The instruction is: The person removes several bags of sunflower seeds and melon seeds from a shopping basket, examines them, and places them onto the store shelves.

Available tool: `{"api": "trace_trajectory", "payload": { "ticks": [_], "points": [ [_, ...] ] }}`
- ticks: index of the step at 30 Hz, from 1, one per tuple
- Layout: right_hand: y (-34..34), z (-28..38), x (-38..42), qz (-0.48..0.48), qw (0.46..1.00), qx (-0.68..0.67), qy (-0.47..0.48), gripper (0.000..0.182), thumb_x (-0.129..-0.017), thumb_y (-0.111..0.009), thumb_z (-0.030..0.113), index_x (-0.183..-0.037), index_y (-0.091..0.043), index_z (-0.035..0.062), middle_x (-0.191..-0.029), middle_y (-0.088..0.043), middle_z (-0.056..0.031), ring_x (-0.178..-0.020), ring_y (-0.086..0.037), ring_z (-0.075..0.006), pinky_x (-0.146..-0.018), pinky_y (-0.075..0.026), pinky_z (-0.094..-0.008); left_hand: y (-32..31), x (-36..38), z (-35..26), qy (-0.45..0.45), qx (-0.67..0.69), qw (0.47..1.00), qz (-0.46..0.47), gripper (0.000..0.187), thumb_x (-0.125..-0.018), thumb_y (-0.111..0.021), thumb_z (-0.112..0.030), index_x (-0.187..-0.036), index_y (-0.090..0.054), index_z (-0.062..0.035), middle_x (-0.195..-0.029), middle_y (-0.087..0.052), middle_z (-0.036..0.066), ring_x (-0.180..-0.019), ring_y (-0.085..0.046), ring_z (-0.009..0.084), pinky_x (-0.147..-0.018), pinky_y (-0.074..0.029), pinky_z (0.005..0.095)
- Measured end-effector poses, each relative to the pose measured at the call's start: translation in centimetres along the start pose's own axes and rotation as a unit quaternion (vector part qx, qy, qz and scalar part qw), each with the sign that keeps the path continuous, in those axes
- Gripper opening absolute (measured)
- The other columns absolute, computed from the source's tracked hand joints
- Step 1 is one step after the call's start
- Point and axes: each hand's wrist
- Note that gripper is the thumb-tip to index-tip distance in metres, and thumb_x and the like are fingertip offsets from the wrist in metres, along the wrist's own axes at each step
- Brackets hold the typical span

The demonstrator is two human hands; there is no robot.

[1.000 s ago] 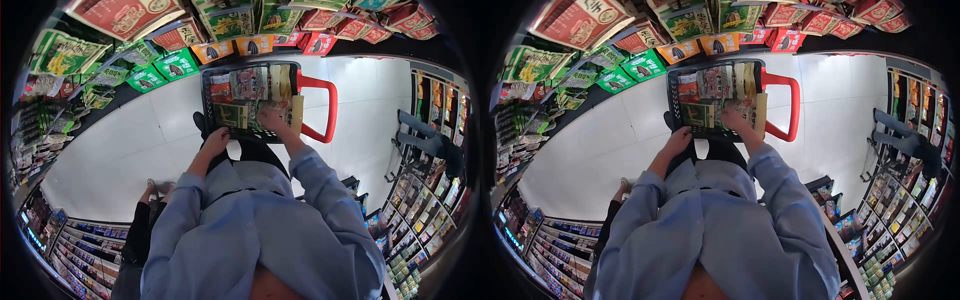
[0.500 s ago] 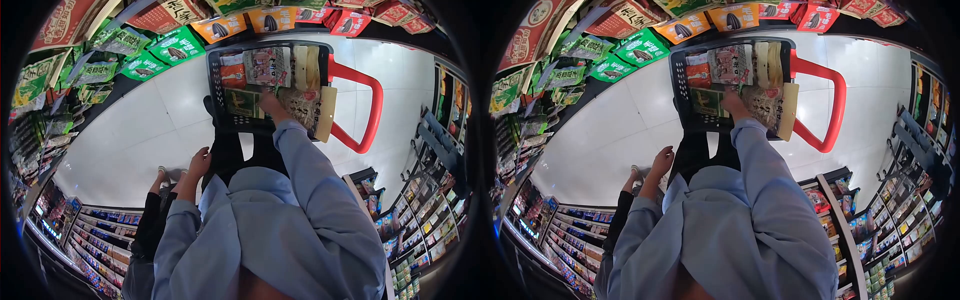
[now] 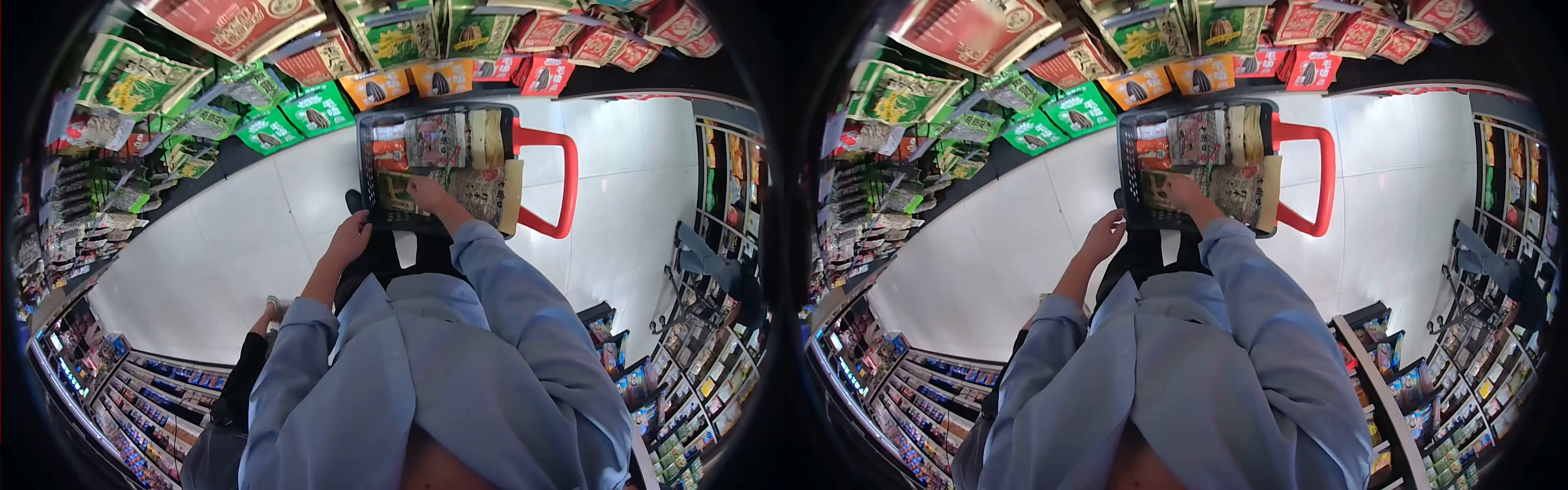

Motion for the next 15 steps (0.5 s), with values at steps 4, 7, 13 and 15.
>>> {"api": "trace_trajectory", "payload": {
  "ticks": [4,7,13,15],
  "points": [
    [-0.6,-5.5,0.5,-0.039,0.994,-0.013,-0.100,0.036,-0.092,-0.059,0.029,-0.115,-0.063,0.0025,-0.107,-0.070,-0.0233,-0.103,-0.066,-0.0412,-0.090,-0.052,-0.0463,0.3,0.3,-2.4,-0.005,0.033,0.999,-0.007,0.043,-0.099,-0.058,-0.017,-0.139,-0.054,-0.0021,-0.132,-0.064,0.017,-0.115,-0.066,0.0282,-0.098,-0.052,0.0376],
    [-0.2,-6.9,0.0,-0.011,0.985,-0.015,-0.172,0.037,-0.092,-0.059,0.028,-0.119,-0.063,0.0022,-0.112,-0.069,-0.0256,-0.105,-0.066,-0.0417,-0.092,-0.052,-0.0467,-1.0,1.1,-1.9,0.007,0.044,0.999,0.010,0.043,-0.099,-0.056,-0.017,-0.139,-0.054,-0.0020,-0.132,-0.064,0.017,-0.116,-0.066,0.0277,-0.098,-0.052,0.0372],
    [-7.2,-12.4,-5.7,-0.100,0.971,-0.056,-0.208,0.041,-0.090,-0.060,0.030,-0.120,-0.063,0.0018,-0.107,-0.070,-0.0258,-0.103,-0.068,-0.0399,-0.092,-0.053,-0.0485,-4.3,4.0,3.6,0.062,0.038,0.996,0.045,0.043,-0.097,-0.059,-0.019,-0.136,-0.057,-0.0018,-0.112,-0.070,0.021,-0.099,-0.069,0.0302,-0.088,-0.054,0.0387],
    [-7.4,-12.0,-6.9,-0.041,0.967,-0.077,-0.240,0.040,-0.090,-0.059,0.030,-0.119,-0.063,0.0020,-0.108,-0.070,-0.0256,-0.104,-0.068,-0.0382,-0.092,-0.053,-0.0474,-3.9,4.7,4.3,0.081,0.035,0.994,0.060,0.043,-0.097,-0.059,-0.019,-0.136,-0.057,-0.0009,-0.110,-0.070,0.021,-0.098,-0.069,0.0298,-0.087,-0.054,0.0386]
  ]
}}
Point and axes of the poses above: each hand's wrist, its own x-axis away from the middle knuckle, its own y-axis out of the back of the hand, z = x × y
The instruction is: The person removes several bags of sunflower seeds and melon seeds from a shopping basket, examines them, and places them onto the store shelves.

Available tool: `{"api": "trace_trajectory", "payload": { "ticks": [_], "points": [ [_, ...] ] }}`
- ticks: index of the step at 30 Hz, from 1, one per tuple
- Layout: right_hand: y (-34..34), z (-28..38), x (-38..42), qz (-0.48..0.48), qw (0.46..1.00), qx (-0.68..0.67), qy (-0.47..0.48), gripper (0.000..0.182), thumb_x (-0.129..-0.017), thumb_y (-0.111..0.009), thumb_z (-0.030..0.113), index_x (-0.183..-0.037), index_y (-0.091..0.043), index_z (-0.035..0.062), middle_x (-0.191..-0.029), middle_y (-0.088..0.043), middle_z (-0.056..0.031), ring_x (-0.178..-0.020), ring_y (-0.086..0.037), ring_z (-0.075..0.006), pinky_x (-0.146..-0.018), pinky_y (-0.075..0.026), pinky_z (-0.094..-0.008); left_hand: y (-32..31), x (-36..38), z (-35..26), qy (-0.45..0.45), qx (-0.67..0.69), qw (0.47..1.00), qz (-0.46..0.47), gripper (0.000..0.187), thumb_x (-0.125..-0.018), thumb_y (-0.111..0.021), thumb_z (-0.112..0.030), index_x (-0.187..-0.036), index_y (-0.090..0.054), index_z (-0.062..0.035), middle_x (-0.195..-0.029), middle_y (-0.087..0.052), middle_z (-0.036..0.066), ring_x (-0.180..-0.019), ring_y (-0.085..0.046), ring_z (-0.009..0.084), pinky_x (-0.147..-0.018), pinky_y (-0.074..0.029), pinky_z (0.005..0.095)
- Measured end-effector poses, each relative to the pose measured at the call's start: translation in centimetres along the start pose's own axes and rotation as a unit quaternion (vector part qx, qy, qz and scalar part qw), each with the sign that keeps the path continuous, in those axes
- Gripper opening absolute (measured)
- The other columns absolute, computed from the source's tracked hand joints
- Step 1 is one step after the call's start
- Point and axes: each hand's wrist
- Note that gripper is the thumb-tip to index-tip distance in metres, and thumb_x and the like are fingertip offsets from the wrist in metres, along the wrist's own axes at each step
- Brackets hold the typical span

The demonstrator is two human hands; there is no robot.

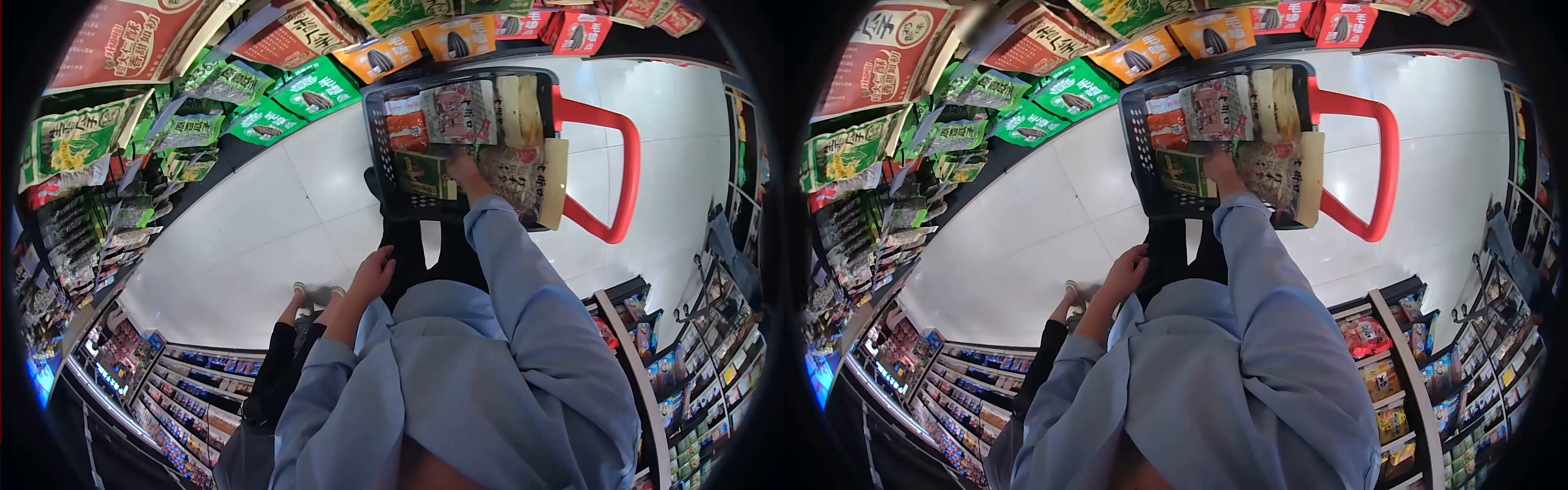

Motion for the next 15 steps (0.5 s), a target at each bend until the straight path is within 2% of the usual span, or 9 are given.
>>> {"api": "trace_trajectory", "payload": {
  "ticks": [2,4,5,9,11,12,14,15],
  "points": [
    [-0.2,1.4,0.3,0.050,0.998,0.037,-0.012,0.039,-0.090,-0.059,0.030,-0.118,-0.064,0.0022,-0.109,-0.069,-0.0247,-0.105,-0.068,-0.0367,-0.092,-0.053,-0.0464,0.3,0.6,1.3,0.003,-0.005,1.000,-0.001,0.044,-0.097,-0.059,-0.019,-0.136,-0.056,0.0009,-0.109,-0.070,0.022,-0.097,-0.069,0.0301,-0.087,-0.054,0.0390],
    [-0.8,2.3,0.7,0.087,0.990,0.114,0.001,0.038,-0.090,-0.059,0.029,-0.117,-0.065,0.0025,-0.112,-0.069,-0.0232,-0.106,-0.067,-0.0355,-0.093,-0.053,-0.0454,1.1,1.1,2.0,0.028,-0.004,1.000,0.004,0.044,-0.097,-0.059,-0.020,-0.137,-0.056,-0.0012,-0.120,-0.067,0.022,-0.107,-0.068,0.0307,-0.093,-0.053,0.0389],
    [-1.1,2.9,1.4,0.082,0.987,0.129,0.054,0.038,-0.090,-0.060,0.030,-0.116,-0.065,0.0028,-0.112,-0.068,-0.0225,-0.105,-0.067,-0.0359,-0.093,-0.053,-0.0455,1.6,1.2,2.0,0.036,-0.005,0.999,0.007,0.044,-0.097,-0.059,-0.020,-0.137,-0.056,-0.0022,-0.126,-0.066,0.021,-0.113,-0.067,0.0309,-0.096,-0.053,0.0389],
    [-3.6,4.3,4.8,0.021,0.947,0.145,0.286,0.039,-0.087,-0.065,0.034,-0.113,-0.066,0.0045,-0.114,-0.068,-0.0191,-0.105,-0.066,-0.0374,-0.094,-0.053,-0.0461,3.4,1.2,0.8,-0.007,-0.035,0.999,-0.006,0.047,-0.097,-0.059,-0.019,-0.140,-0.053,-0.0014,-0.130,-0.063,0.023,-0.119,-0.063,0.0340,-0.101,-0.050,0.0409],
    [1.4,10.3,10.9,0.114,0.947,0.167,0.249,0.034,-0.084,-0.067,0.029,-0.106,-0.068,0.0032,-0.111,-0.067,-0.0189,-0.106,-0.065,-0.0369,-0.091,-0.052,-0.0452,4.0,0.5,-0.1,-0.056,-0.060,0.996,-0.025,0.049,-0.097,-0.059,-0.019,-0.142,-0.051,-0.0016,-0.132,-0.061,0.025,-0.124,-0.059,0.0368,-0.105,-0.047,0.0421],
    [3.9,12.4,13.4,0.144,0.934,0.178,0.275,0.032,-0.084,-0.068,0.027,-0.104,-0.068,0.0025,-0.109,-0.067,-0.0186,-0.105,-0.065,-0.0365,-0.089,-0.052,-0.0447,4.4,0.2,-0.9,-0.092,-0.079,0.991,-0.048,0.062,-0.091,-0.067,-0.019,-0.146,-0.045,-0.0026,-0.141,-0.055,0.023,-0.133,-0.052,0.0378,-0.110,-0.043,0.0443],
    [8.2,15.5,17.6,0.204,0.901,0.201,0.326,0.028,-0.083,-0.069,0.024,-0.099,-0.069,0.0012,-0.106,-0.067,-0.0180,-0.103,-0.065,-0.0358,-0.086,-0.052,-0.0437,5.0,0.2,-4.1,-0.157,-0.143,0.971,-0.113,0.071,-0.088,-0.072,-0.020,-0.150,-0.040,-0.0042,-0.148,-0.047,0.023,-0.138,-0.045,0.0389,-0.113,-0.039,0.0462],
    [10.0,16.2,19.2,0.202,0.893,0.168,0.366,0.027,-0.082,-0.070,0.024,-0.097,-0.069,0.0011,-0.103,-0.067,-0.0178,-0.100,-0.065,-0.0357,-0.084,-0.051,-0.0439,5.4,0.3,-6.1,-0.188,-0.174,0.955,-0.147,0.076,-0.086,-0.074,-0.020,-0.152,-0.038,-0.0050,-0.152,-0.043,0.023,-0.141,-0.041,0.0395,-0.114,-0.037,0.0472]
  ]
}}
Point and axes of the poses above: each hand's wrist, its own x-axis away from the middle knuckle, its own y-axis out of the back of the hand, z = x × y
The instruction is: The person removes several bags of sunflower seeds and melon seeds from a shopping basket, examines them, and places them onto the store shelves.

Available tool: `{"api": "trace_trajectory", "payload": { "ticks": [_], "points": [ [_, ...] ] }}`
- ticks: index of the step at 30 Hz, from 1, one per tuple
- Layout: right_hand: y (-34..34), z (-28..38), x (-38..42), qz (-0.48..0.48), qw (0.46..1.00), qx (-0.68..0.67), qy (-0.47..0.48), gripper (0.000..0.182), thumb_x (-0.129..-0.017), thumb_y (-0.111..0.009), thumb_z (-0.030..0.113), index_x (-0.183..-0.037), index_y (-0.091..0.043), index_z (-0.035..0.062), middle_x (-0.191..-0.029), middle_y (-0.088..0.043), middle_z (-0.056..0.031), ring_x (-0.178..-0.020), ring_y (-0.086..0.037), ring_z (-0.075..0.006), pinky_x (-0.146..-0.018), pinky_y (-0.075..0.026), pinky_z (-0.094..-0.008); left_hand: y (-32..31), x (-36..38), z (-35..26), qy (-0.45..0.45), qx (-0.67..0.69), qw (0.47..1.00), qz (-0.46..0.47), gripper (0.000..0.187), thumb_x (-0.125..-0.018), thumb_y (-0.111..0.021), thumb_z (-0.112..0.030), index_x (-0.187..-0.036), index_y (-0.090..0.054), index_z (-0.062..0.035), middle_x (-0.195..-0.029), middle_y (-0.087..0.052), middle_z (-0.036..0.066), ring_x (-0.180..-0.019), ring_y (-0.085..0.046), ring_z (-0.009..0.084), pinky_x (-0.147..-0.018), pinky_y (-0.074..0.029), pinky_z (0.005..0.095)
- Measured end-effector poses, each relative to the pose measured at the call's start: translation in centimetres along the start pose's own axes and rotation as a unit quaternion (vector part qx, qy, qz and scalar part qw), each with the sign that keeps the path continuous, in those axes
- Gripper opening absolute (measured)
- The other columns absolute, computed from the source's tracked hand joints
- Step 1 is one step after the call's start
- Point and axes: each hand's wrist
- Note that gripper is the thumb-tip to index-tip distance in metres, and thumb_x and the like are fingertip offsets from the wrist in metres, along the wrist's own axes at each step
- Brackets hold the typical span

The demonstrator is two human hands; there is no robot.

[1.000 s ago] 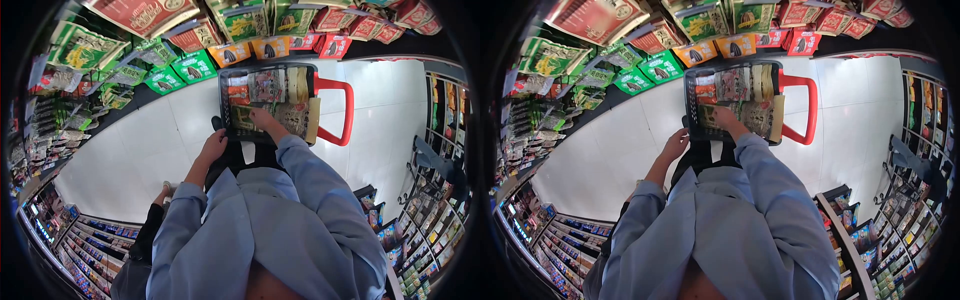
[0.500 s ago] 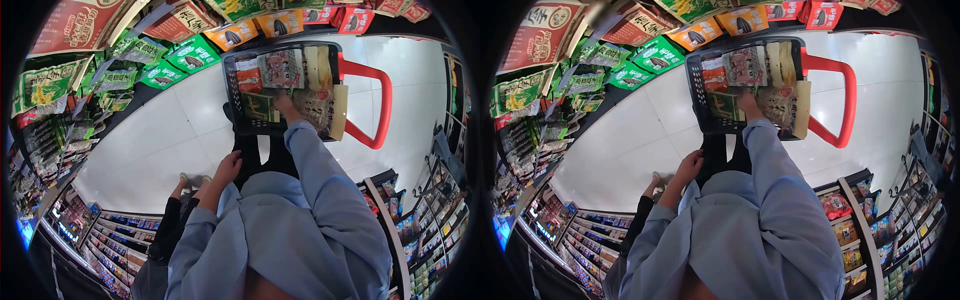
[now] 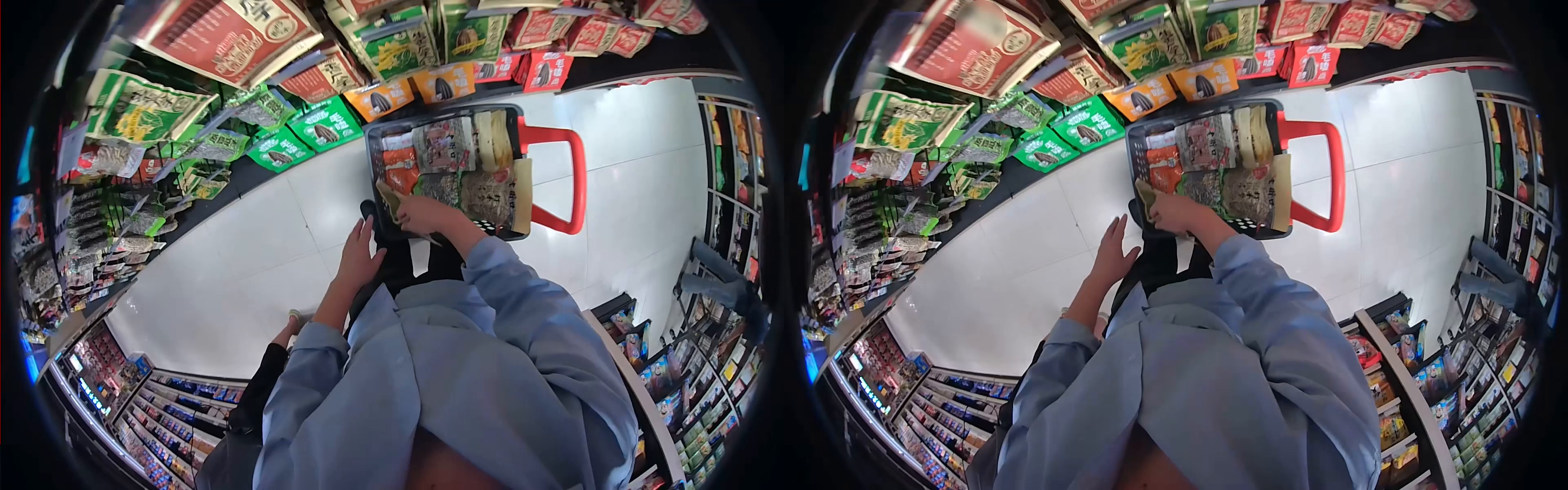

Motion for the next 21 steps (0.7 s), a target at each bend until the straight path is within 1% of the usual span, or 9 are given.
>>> {"api": "trace_trajectory", "payload": {
  "ticks": [4,5,8,9,12,13,16,18,21],
  "points": [
    [7.6,6.7,6.2,-0.014,0.991,-0.023,0.128,0.025,-0.085,-0.069,0.024,-0.094,-0.068,0.0011,-0.090,-0.067,-0.0176,-0.087,-0.066,-0.0360,-0.076,-0.050,-0.0427,4.9,-1.9,-8.0,-0.132,-0.071,0.989,0.020,0.081,-0.081,-0.080,-0.021,-0.149,-0.039,-0.0060,-0.154,-0.040,0.019,-0.144,-0.037,0.0387,-0.117,-0.033,0.0508],
    [9.2,8.3,8.2,-0.031,0.991,-0.037,0.123,0.026,-0.086,-0.069,0.025,-0.094,-0.067,0.0007,-0.089,-0.068,-0.0179,-0.085,-0.066,-0.0357,-0.075,-0.050,-0.0421,5.5,-1.8,-9.3,-0.186,-0.022,0.982,-0.014,0.063,-0.081,-0.080,-0.021,-0.135,-0.052,-0.0041,-0.139,-0.055,0.017,-0.136,-0.046,0.0380,-0.119,-0.029,0.0512],
    [14.2,13.3,14.5,-0.040,0.991,-0.097,0.079,0.028,-0.090,-0.068,0.027,-0.102,-0.069,0.0009,-0.084,-0.068,-0.0146,-0.079,-0.066,-0.0251,-0.074,-0.050,-0.0369,8.3,-1.2,-13.4,-0.188,0.056,0.980,0.037,0.048,-0.080,-0.081,-0.022,-0.118,-0.060,-0.0025,-0.119,-0.066,0.017,-0.114,-0.062,0.0393,-0.110,-0.041,0.0492],
    [15.0,13.6,15.7,-0.072,0.988,-0.103,0.088,0.027,-0.091,-0.068,0.026,-0.104,-0.069,0.0015,-0.085,-0.069,-0.0128,-0.080,-0.066,-0.0220,-0.075,-0.050,-0.0358,9.5,-0.2,-15.5,-0.152,0.132,0.979,0.032,0.036,-0.085,-0.078,-0.017,-0.113,-0.062,-0.0029,-0.099,-0.070,0.011,-0.093,-0.069,0.0298,-0.093,-0.052,0.0415],
    [16.8,12.8,19.2,-0.115,0.946,-0.278,0.119,0.031,-0.096,-0.066,0.020,-0.124,-0.064,0.0050,-0.103,-0.070,-0.0032,-0.092,-0.065,-0.0132,-0.082,-0.052,-0.0291,10.3,0.5,-17.6,-0.117,0.356,0.927,0.005,0.027,-0.091,-0.073,-0.011,-0.114,-0.061,-0.0034,-0.094,-0.069,0.005,-0.089,-0.066,0.0155,-0.079,-0.054,0.0315],
    [17.6,12.9,20.4,-0.132,0.921,-0.347,0.121,0.034,-0.096,-0.066,0.018,-0.127,-0.062,0.0056,-0.107,-0.069,-0.0022,-0.095,-0.065,-0.0126,-0.083,-0.052,-0.0283,11.2,0.9,-19.0,-0.131,0.392,0.909,-0.055,0.022,-0.095,-0.068,-0.007,-0.116,-0.061,-0.0029,-0.100,-0.069,0.002,-0.090,-0.063,0.0079,-0.080,-0.052,0.0270],
    [18.0,12.4,23.2,-0.155,0.846,-0.494,0.131,0.045,-0.097,-0.067,0.018,-0.138,-0.052,0.0067,-0.111,-0.068,-0.0007,-0.100,-0.064,-0.0086,-0.086,-0.053,-0.0255,13.8,0.3,-21.2,-0.143,0.539,0.820,-0.132,0.026,-0.098,-0.065,-0.008,-0.123,-0.060,-0.0025,-0.110,-0.070,0.005,-0.096,-0.064,0.0103,-0.086,-0.052,0.0286],
    [16.6,13.1,24.2,-0.159,0.831,-0.505,0.171,0.046,-0.097,-0.067,0.015,-0.139,-0.051,0.0078,-0.110,-0.068,0.0003,-0.100,-0.064,-0.0076,-0.085,-0.053,-0.0244,14.9,0.3,-24.0,-0.156,0.640,0.742,-0.125,0.030,-0.101,-0.061,-0.011,-0.129,-0.057,-0.0028,-0.121,-0.067,0.008,-0.105,-0.063,0.0123,-0.093,-0.051,0.0302],
    [14.3,13.9,24.2,-0.246,0.824,-0.484,0.161,0.037,-0.098,-0.066,0.015,-0.133,-0.056,0.0047,-0.109,-0.067,-0.0005,-0.097,-0.063,-0.0071,-0.083,-0.052,-0.0248,14.2,0.0,-26.3,-0.161,0.676,0.715,-0.080,0.031,-0.102,-0.060,-0.014,-0.131,-0.055,-0.0045,-0.127,-0.065,0.008,-0.111,-0.062,0.0146,-0.097,-0.051,0.0326]
  ]
}}
Point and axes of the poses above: each hand's wrist, its own x-axis away from the middle knuckle, its own y-axis out of the back of the hand, z = x × y
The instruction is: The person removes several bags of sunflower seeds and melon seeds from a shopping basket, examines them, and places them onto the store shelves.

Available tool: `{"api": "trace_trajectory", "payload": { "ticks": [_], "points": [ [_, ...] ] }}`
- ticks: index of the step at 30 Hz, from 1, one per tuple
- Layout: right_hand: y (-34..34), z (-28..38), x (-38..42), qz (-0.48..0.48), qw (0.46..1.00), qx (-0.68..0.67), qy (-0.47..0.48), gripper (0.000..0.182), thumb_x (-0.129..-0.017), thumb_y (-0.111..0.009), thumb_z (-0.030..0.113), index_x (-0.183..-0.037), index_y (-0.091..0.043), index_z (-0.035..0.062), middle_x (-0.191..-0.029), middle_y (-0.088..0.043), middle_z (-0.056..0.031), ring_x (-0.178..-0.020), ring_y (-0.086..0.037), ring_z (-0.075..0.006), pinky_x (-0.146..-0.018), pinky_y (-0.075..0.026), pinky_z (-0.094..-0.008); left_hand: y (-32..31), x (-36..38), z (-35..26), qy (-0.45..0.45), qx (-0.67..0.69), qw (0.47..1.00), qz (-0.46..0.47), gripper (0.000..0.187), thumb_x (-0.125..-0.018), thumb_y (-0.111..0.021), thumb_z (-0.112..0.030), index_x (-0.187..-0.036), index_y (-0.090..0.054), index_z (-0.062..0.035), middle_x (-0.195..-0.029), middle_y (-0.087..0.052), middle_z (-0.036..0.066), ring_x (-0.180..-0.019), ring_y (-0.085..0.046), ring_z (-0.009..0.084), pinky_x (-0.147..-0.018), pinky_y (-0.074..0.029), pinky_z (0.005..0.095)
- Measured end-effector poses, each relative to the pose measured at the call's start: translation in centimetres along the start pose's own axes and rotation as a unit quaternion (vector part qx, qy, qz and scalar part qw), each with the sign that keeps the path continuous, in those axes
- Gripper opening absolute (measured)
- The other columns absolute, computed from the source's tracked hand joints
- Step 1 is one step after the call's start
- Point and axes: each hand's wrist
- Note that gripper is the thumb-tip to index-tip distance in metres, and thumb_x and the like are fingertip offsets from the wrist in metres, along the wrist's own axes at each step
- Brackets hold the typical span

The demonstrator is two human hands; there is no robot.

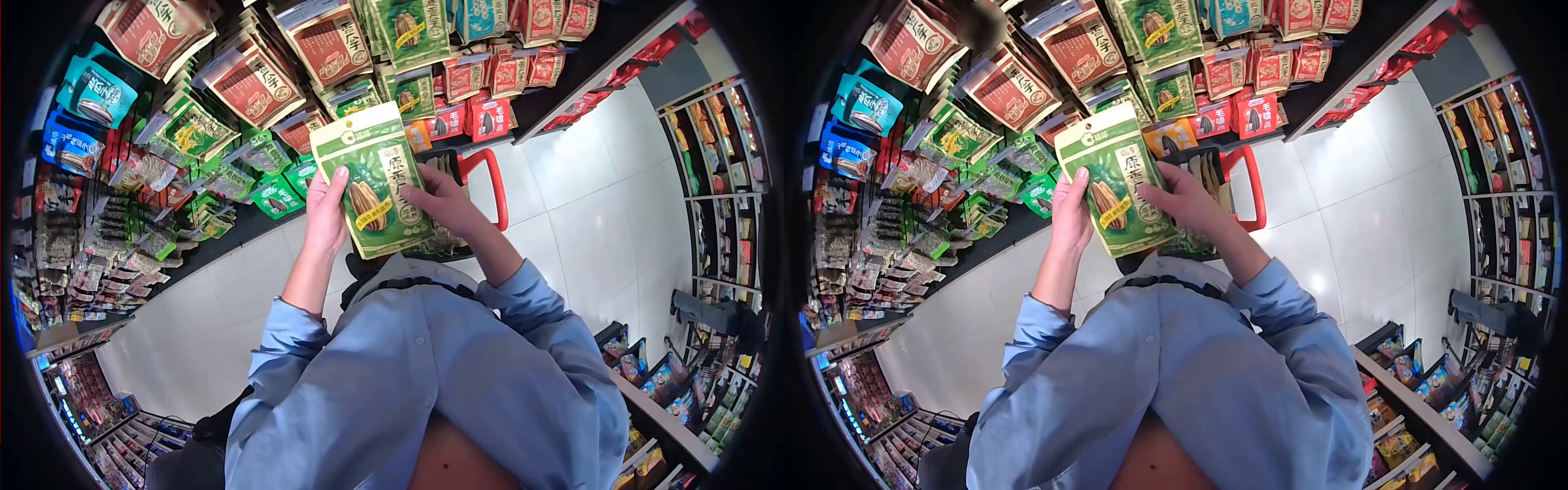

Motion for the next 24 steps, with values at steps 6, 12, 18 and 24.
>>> {"api": "trace_trajectory", "payload": {
  "ticks": [6,12,18,24],
  "points": [
    [1.0,1.8,3.0,-0.134,0.987,-0.056,0.070,0.037,-0.101,-0.062,0.019,-0.133,-0.056,0.0014,-0.114,-0.066,-0.0030,-0.099,-0.062,-0.0085,-0.086,-0.051,-0.0255,-3.6,1.9,2.4,0.111,-0.017,0.989,0.097,0.037,-0.101,-0.062,-0.018,-0.135,-0.053,-0.0055,-0.128,-0.064,0.007,-0.112,-0.064,0.0164,-0.098,-0.052,0.0349],
    [1.1,2.4,3.2,-0.134,0.984,-0.017,0.112,0.039,-0.102,-0.060,0.018,-0.136,-0.053,0.0010,-0.117,-0.066,-0.0049,-0.102,-0.061,-0.0098,-0.087,-0.050,-0.0249,-6.0,1.3,0.7,0.084,-0.017,0.990,0.111,0.035,-0.100,-0.063,-0.015,-0.132,-0.055,-0.0027,-0.124,-0.066,0.008,-0.109,-0.065,0.0160,-0.095,-0.054,0.0341],
    [1.3,3.4,3.2,-0.115,0.983,0.011,0.145,0.050,-0.099,-0.062,0.010,-0.143,-0.041,0.0002,-0.117,-0.066,-0.0077,-0.103,-0.062,-0.0109,-0.090,-0.050,-0.0269,-5.7,-0.2,-2.4,0.034,-0.103,0.987,0.122,0.032,-0.101,-0.061,-0.012,-0.130,-0.056,-0.0024,-0.122,-0.067,0.008,-0.106,-0.066,0.0143,-0.091,-0.055,0.0330],
    [0.1,1.6,2.4,-0.056,0.988,-0.019,0.140,0.045,-0.100,-0.057,0.005,-0.144,-0.044,-0.0016,-0.124,-0.064,-0.0074,-0.111,-0.060,-0.0113,-0.096,-0.048,-0.0286,-3.0,0.9,-2.4,0.062,-0.089,0.990,0.092,0.033,-0.101,-0.060,-0.013,-0.133,-0.055,-0.0028,-0.123,-0.067,0.008,-0.107,-0.066,0.0151,-0.094,-0.054,0.0330]
  ]
}}
Point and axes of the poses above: each hand's wrist, its own x-axis away from the middle knuckle, its own y-axis out of the back of the hand, z = x × y
